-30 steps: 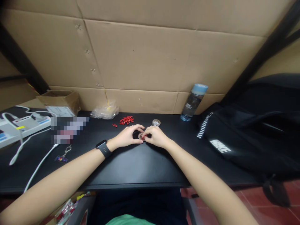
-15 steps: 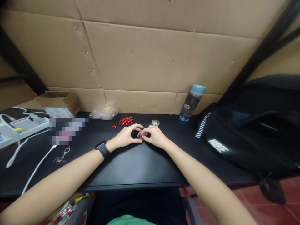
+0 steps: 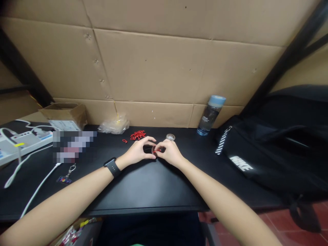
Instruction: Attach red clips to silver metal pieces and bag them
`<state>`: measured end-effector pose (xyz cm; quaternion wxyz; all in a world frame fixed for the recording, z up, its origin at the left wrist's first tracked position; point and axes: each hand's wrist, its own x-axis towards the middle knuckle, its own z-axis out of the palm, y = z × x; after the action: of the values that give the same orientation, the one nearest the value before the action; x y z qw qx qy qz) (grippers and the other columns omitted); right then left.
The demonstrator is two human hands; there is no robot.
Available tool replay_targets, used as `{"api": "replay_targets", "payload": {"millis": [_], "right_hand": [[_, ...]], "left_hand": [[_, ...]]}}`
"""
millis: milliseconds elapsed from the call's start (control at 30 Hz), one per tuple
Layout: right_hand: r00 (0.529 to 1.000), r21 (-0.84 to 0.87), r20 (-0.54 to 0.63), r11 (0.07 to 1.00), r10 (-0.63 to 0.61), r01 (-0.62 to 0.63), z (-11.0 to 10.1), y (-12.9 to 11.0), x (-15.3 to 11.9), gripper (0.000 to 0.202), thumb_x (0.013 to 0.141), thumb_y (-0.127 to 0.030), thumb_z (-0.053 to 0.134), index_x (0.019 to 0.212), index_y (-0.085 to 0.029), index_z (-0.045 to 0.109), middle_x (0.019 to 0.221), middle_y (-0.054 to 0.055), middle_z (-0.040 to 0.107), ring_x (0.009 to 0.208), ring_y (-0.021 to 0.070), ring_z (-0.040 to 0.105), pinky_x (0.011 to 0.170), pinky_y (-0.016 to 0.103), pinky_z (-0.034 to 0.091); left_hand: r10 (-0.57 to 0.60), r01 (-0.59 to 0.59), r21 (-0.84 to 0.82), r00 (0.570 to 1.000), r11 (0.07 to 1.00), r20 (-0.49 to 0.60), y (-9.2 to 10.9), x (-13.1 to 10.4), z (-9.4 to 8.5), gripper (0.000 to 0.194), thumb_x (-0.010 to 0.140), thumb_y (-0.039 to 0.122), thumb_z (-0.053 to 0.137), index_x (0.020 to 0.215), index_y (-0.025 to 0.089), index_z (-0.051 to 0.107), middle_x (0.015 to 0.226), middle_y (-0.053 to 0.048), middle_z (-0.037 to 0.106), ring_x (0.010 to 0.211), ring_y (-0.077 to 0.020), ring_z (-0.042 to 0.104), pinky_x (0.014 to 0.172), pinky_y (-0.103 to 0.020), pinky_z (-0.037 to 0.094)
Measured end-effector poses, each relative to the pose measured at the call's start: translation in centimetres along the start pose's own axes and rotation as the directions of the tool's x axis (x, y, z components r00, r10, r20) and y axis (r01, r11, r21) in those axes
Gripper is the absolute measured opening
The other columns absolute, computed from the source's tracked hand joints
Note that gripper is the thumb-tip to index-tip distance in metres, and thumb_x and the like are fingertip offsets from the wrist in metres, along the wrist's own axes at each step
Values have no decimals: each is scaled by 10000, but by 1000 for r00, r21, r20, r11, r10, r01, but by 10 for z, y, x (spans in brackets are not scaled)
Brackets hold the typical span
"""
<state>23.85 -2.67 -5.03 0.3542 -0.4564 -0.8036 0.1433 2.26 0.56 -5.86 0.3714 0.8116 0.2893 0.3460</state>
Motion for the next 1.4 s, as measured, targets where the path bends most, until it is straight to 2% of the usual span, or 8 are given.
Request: {"api": "replay_targets", "payload": {"millis": [167, 300, 400, 567, 700, 1000, 1167, 1400], "right_hand": [[994, -109, -14, 988, -110, 108, 3, 0, 0, 167, 761, -90, 814, 832, -225, 747, 800, 11, 696, 791, 169, 628, 789, 302, 467], [962, -237, 58, 933, -265, 271, 3, 3, 0, 130, 837, -104, 748, 875, -227, 732, 791, 23, 644, 809, 177, 600, 808, 315, 442], [944, -278, 92, 902, -318, 331, 2, 4, 0, 126, 857, -97, 711, 870, -222, 717, 785, 31, 629, 812, 182, 582, 780, 302, 429], [965, -185, 62, 947, -255, 262, 3, 1, 0, 136, 814, -81, 743, 813, -209, 696, 785, 28, 657, 779, 175, 586, 708, 267, 436], [980, -111, 65, 975, -186, 192, -1, -2, 0, 145, 782, -75, 775, 795, -210, 723, 781, 15, 712, 761, 171, 619, 724, 267, 467], [993, 27, 93, 997, -78, 75, -5, -2, -1, 103, 821, -112, 743, 843, -210, 765, 865, 9, 771, 739, 142, 683, 720, 250, 499], [995, -7, 63, 997, -82, 82, -2, 0, -1, 112, 800, -109, 761, 828, -215, 739, 817, 1, 750, 746, 147, 658, 713, 254, 485], [985, -78, 61, 983, -163, 167, 0, -3, 0, 149, 787, -83, 771, 810, -219, 716, 788, 1, 720, 767, 160, 624, 729, 260, 470]], "left_hand": [[-27, 27, -21, 1000, 999, -5, -1, 1, 1, 680, 655, 353, 933, 1216, 258, 560, 1140, -67, 760, 1147, -277, 704, 1034, -390, 494], [-38, 38, -30, 999, 999, -5, -1, 0, 1, 665, 673, 348, 920, 1221, 258, 556, 1114, -62, 767, 1123, -279, 716, 1044, -404, 486], [-42, 41, -33, 999, 999, -1, -1, -1, 1, 667, 678, 344, 916, 1230, 260, 550, 1112, -55, 768, 1121, -268, 715, 1053, -398, 477], [-34, 33, -40, 999, 999, -8, -3, 0, 1, 712, 643, 346, 934, 1232, 254, 545, 1098, -55, 767, 1105, -265, 719, 1048, -390, 475], [-19, 20, -53, 1000, 998, 5, -4, 0, 1, 703, 647, 330, 936, 1223, 256, 540, 1129, -63, 762, 1135, -267, 707, 1056, -392, 467], [-12, 13, -58, 1000, 998, 26, -1, -1, 1, 668, 658, 341, 928, 1199, 249, 548, 1147, -63, 756, 1149, -262, 703, 1039, -377, 479], [-8, 10, -54, 1000, 998, 22, -1, 0, 0, 665, 653, 344, 929, 1192, 246, 551, 1142, -66, 756, 1146, -272, 706, 1027, -381, 489], [-36, 36, -53, 999, 998, 17, 2, 0, 0, 667, 655, 321, 930, 1195, 252, 545, 1137, -64, 759, 1129, -272, 712, 1042, -391, 488]]}}
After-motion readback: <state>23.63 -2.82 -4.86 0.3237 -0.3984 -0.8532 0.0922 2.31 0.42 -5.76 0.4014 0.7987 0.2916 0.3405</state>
